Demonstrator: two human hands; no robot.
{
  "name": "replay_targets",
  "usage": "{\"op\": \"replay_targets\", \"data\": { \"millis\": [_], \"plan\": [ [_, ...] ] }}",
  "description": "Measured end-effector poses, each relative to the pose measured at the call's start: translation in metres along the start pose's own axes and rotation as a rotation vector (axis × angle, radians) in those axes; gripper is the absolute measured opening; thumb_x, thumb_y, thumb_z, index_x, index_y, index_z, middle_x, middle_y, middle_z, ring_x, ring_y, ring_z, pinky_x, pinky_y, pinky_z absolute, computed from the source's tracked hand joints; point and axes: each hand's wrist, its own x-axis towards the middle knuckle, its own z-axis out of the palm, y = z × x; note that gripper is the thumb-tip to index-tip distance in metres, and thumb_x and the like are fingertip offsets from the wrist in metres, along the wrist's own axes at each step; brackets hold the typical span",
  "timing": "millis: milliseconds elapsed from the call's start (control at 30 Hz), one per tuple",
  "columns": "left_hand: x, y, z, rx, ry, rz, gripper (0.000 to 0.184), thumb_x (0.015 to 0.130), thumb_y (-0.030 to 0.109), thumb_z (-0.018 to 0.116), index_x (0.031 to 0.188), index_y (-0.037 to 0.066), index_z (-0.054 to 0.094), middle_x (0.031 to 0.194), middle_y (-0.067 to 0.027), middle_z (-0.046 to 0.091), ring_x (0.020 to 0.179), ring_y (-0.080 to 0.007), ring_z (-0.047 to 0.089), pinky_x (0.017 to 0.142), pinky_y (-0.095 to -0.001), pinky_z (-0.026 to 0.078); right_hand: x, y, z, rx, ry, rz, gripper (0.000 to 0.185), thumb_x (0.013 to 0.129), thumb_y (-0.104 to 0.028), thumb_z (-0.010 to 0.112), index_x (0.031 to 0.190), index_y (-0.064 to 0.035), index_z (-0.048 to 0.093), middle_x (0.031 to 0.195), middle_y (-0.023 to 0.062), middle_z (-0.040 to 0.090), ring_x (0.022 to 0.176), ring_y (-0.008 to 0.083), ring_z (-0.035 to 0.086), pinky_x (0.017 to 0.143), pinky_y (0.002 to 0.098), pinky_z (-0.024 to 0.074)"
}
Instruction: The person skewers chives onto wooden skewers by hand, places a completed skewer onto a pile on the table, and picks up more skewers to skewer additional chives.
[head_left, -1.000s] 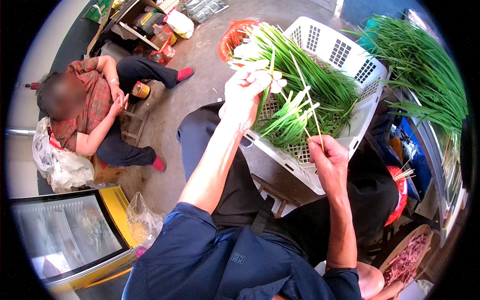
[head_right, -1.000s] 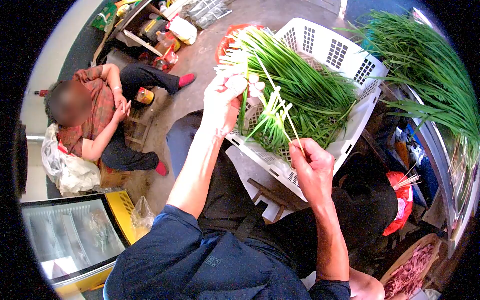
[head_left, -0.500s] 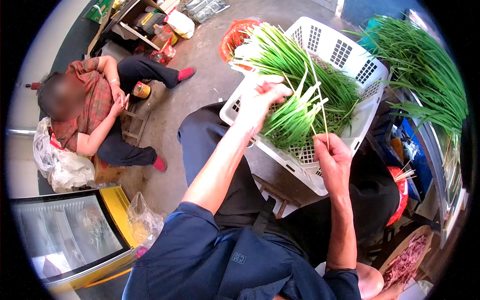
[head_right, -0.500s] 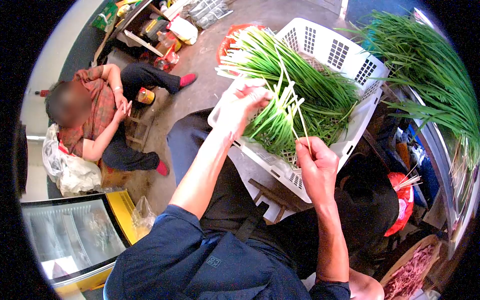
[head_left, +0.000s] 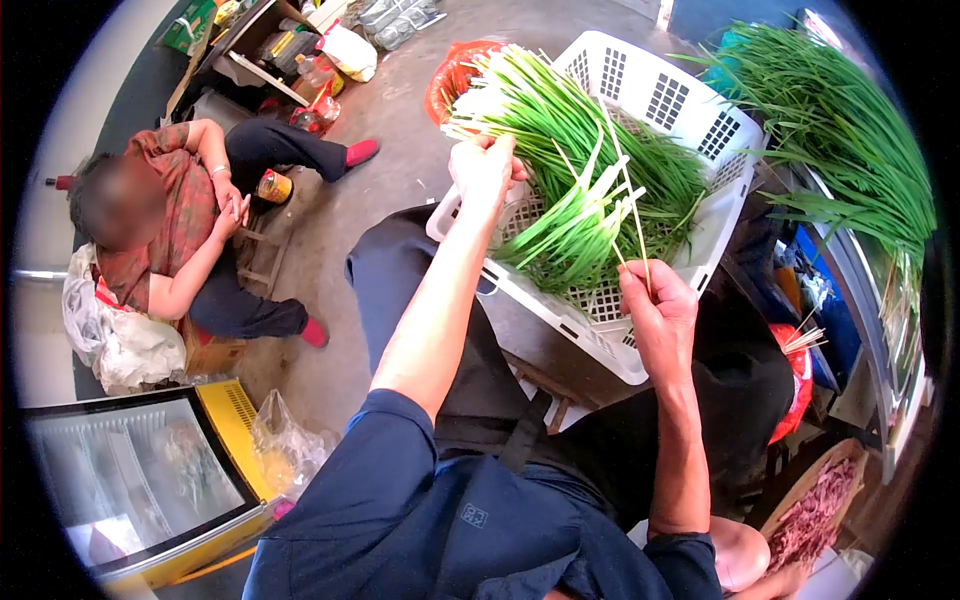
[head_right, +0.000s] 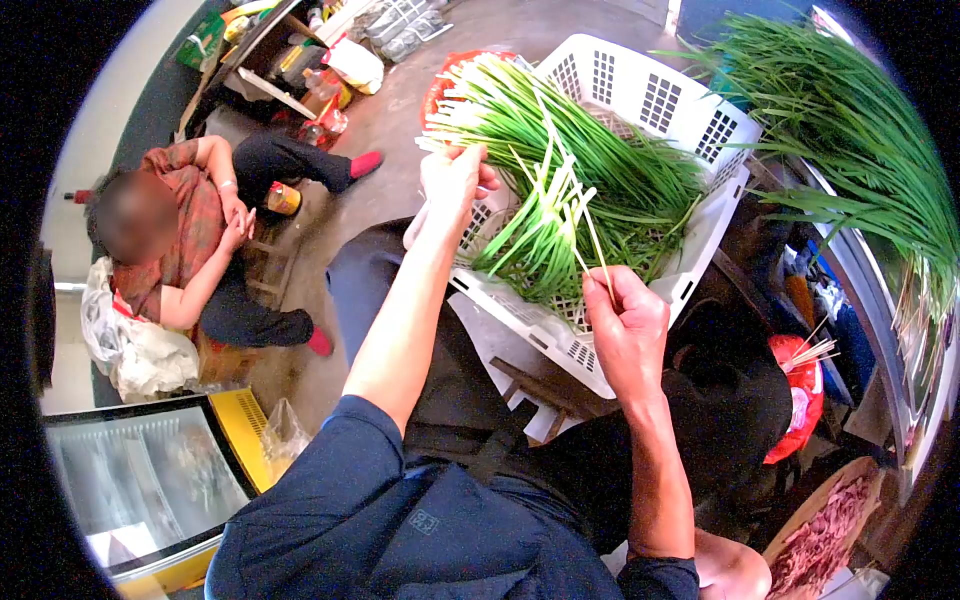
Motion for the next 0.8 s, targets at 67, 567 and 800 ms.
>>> {"op": "replay_targets", "data": {
  "millis": [67,567,800],
  "plan": [
    [-0.007,-0.002,-0.002,-0.046,-0.007,0.038,0.015,0.085,0.014,0.065,0.080,0.000,0.064,0.059,-0.0067,0.063,0.045,-0.0132,0.059,0.039,-0.0229,0.042,0.000,-0.001,-0.001,0.000,0.005,0.004,0.011,0.091,-0.009,0.064,0.087,0.0009,0.066,0.060,-0.0040,0.054,0.056,0.0027,0.044,0.050,0.0224,0.0374],
    [-0.024,0.052,-0.040,-0.616,-0.253,0.351,0.001,0.091,0.003,0.055,0.091,0.002,0.056,0.079,-0.0083,0.060,0.069,-0.0202,0.062,0.072,-0.0370,0.053,-0.004,-0.009,-0.002,-0.007,-0.026,0.004,0.009,0.090,-0.009,0.064,0.088,0.0006,0.066,0.062,-0.0048,0.053,0.058,0.0025,0.043,0.052,0.0217,0.0372],
    [-0.035,0.039,-0.019,-0.670,-0.498,0.169,0.007,0.092,0.003,0.057,0.099,0.001,0.058,0.079,-0.0049,0.058,0.069,-0.0136,0.054,0.069,-0.0311,0.051,-0.003,-0.004,-0.001,0.011,-0.036,-0.013,0.010,0.090,-0.010,0.065,0.089,0.0006,0.067,0.064,-0.0048,0.054,0.059,0.0027,0.044,0.053,0.0216,0.0382]
  ]
}}
